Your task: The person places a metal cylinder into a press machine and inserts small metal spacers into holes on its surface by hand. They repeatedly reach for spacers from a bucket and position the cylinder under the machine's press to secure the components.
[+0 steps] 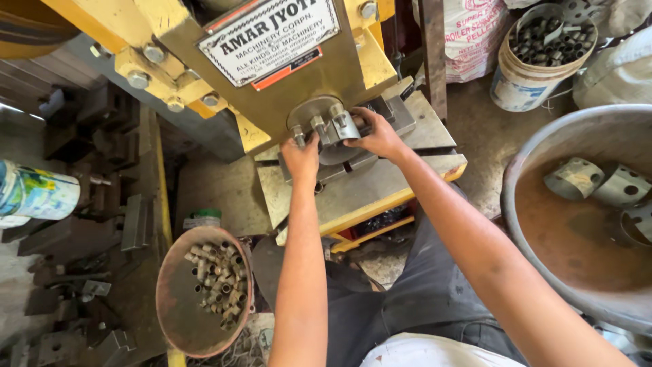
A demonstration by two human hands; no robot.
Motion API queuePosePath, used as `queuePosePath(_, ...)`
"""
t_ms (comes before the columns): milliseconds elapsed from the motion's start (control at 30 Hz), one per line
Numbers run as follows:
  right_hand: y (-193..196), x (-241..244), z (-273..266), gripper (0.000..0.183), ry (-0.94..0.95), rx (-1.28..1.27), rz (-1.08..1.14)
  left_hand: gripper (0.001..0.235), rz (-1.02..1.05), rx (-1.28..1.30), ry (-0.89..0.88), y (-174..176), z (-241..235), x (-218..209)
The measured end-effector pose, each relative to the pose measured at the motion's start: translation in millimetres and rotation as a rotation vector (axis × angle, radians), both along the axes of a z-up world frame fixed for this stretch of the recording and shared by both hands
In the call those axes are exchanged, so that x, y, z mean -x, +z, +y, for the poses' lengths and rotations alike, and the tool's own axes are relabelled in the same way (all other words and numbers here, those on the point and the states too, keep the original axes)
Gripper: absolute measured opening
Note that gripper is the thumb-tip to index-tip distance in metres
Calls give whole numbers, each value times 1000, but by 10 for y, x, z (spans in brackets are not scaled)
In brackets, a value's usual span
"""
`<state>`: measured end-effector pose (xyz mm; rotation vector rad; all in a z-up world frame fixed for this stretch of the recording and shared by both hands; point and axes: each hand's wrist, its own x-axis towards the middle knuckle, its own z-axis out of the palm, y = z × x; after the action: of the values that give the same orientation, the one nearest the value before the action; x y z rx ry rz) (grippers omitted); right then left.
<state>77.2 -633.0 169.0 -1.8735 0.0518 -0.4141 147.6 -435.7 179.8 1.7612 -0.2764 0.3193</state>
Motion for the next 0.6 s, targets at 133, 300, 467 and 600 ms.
queuePosePath(133,-23,-36,-46,81,40,-44,46,27,-15,-38,-100,182,-42,89)
queuePosePath(300,-8,-41,-66,78,38,-47,32,39,50,-36,-131,266,-80,41)
queuePosePath(467,33,66,23,78,2,-50,-1,35,80,-217,-99,193,35,-6)
queuePosePath(600,28,122,189,76,71,-341,6,35,127,-171,-174,247,44,-48)
